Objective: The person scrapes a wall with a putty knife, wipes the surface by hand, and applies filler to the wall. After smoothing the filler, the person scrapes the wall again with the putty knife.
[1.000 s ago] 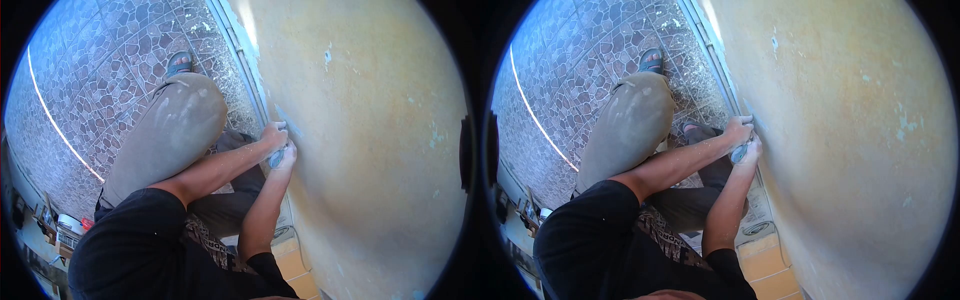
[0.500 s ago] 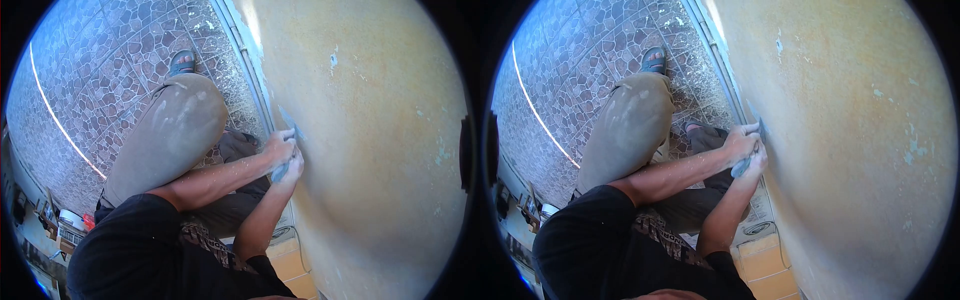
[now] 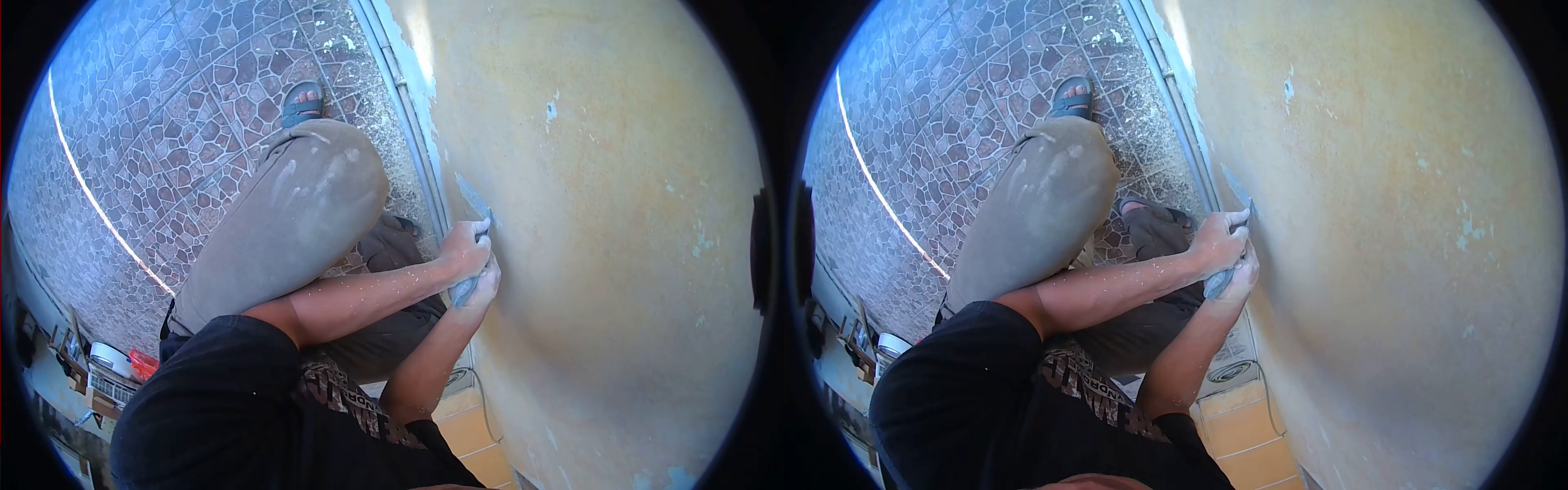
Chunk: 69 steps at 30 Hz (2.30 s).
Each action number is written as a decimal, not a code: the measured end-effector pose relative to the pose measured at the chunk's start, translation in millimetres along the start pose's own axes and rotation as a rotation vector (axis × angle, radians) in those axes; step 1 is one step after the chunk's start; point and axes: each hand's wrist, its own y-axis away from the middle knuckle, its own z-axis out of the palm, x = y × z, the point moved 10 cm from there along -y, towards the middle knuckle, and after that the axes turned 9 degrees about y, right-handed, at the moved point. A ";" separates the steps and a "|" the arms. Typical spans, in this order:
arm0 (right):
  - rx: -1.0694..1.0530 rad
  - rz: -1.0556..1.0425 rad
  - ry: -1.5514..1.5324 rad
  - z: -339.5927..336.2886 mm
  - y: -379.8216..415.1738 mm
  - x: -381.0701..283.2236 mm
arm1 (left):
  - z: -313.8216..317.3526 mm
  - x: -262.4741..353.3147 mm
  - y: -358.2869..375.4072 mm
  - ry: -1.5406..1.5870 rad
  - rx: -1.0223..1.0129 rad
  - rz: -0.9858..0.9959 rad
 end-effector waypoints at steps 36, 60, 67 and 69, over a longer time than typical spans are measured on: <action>-0.054 -0.351 0.795 7.8 -13.9 -11.7 | -7.0 -15.5 -26.7 0.076 -0.034 -0.129; -0.176 0.219 -0.824 74.6 88.6 104.9 | -94.2 -6.2 -36.6 0.201 0.010 -0.212; -0.129 0.215 -0.891 76.7 101.2 160.9 | -58.2 23.7 -24.1 0.277 -0.078 -0.175; -0.090 0.216 -0.871 72.3 107.3 158.1 | -42.4 23.8 -25.6 0.257 -0.088 -0.159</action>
